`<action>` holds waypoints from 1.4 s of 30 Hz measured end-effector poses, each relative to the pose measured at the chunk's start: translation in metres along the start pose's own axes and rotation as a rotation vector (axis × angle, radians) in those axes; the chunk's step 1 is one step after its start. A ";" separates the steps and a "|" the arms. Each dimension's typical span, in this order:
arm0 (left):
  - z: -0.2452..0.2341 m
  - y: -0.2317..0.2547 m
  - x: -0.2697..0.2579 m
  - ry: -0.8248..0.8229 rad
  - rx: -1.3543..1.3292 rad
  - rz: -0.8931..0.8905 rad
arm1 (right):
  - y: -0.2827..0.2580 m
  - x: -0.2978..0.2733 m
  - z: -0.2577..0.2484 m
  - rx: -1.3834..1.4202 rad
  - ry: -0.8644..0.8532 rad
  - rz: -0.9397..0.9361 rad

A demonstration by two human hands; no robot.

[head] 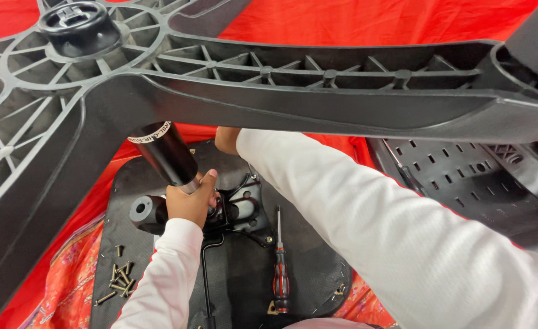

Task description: The person assembles a black plastic chair by attaching the central support pole to the base using a screwdriver and multiple screws. They tighten the screws to secure the pole and then adjust the footrest mechanism.

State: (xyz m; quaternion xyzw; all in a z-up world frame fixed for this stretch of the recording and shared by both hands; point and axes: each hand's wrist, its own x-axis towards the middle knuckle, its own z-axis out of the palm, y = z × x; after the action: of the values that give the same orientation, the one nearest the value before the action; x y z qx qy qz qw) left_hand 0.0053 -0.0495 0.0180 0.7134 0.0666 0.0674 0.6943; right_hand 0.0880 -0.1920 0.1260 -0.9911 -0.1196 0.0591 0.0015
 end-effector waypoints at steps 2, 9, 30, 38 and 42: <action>-0.001 0.001 -0.001 -0.004 0.018 -0.002 | -0.005 -0.001 -0.002 0.010 0.000 -0.020; -0.005 -0.001 0.001 -0.027 0.016 -0.005 | -0.035 -0.022 -0.006 0.093 0.003 -0.113; -0.007 -0.003 0.000 -0.003 0.052 -0.018 | -0.001 0.009 0.025 -0.161 0.118 -0.065; -0.005 0.000 -0.002 0.006 0.055 -0.027 | 0.005 0.002 0.004 -0.096 0.043 0.004; -0.001 0.015 -0.013 0.132 0.322 -0.036 | 0.000 0.002 0.002 -0.084 0.050 -0.004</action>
State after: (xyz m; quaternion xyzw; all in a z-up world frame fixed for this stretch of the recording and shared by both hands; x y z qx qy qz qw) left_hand -0.0072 -0.0517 0.0332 0.8082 0.1347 0.0904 0.5662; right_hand 0.0895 -0.1915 0.1237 -0.9912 -0.1240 0.0295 -0.0371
